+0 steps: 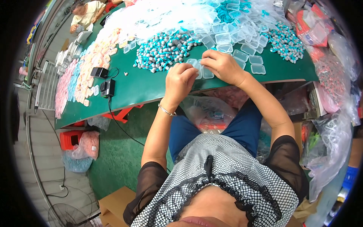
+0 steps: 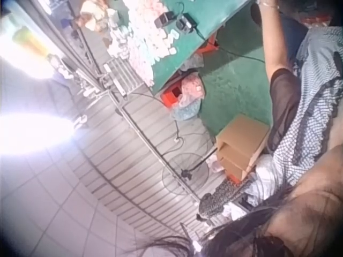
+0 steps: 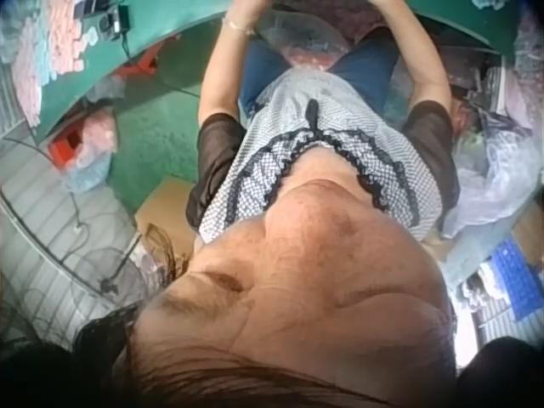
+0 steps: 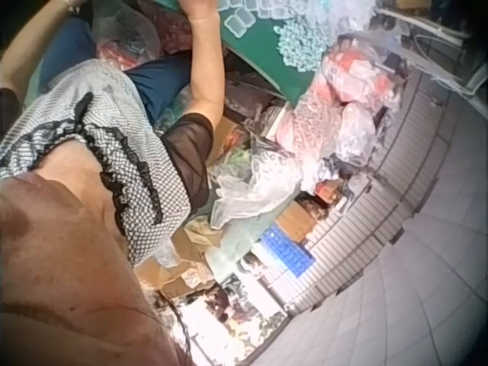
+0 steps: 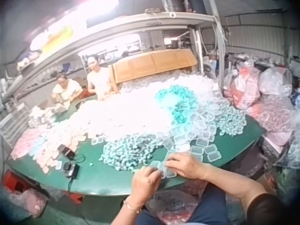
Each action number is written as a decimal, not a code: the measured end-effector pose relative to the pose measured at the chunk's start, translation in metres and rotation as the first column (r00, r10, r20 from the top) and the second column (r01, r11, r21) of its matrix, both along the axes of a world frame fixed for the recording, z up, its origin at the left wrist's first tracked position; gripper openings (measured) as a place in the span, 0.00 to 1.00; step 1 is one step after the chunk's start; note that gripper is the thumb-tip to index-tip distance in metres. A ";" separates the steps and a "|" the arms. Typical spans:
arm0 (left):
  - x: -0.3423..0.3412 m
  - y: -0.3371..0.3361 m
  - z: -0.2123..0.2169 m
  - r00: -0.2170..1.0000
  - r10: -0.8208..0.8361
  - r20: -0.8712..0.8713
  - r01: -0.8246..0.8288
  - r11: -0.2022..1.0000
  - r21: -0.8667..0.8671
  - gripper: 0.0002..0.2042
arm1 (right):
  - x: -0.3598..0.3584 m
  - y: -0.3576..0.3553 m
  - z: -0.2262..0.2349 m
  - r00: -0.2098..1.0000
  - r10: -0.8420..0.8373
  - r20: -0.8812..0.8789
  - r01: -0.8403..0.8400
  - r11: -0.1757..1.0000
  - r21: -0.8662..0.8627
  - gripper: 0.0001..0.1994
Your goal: Sorting small colorful beads and items into small transparent plastic boxes.
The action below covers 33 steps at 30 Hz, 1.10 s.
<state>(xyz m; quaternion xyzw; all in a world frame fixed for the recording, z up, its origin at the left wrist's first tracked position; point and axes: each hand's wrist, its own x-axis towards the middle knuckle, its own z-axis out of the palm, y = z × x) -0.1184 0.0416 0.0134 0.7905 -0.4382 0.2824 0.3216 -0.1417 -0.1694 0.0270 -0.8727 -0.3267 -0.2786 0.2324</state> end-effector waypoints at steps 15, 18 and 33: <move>-0.037 0.081 -0.003 0.973 0.232 0.016 -0.232 0.963 0.135 0.06 | 0.001 0.047 -0.017 0.999 -0.016 -0.047 0.015 1.000 -0.020 0.12; -0.031 0.091 -0.009 0.935 0.356 -0.007 -0.349 0.920 0.180 0.06 | -0.006 0.051 -0.029 0.990 -0.140 -0.032 0.135 0.982 -0.129 0.11; -0.006 0.147 -0.015 0.894 0.197 -0.403 -0.145 0.977 0.158 0.14 | -0.024 0.081 -0.038 0.993 -0.116 -0.020 0.116 0.993 -0.002 0.08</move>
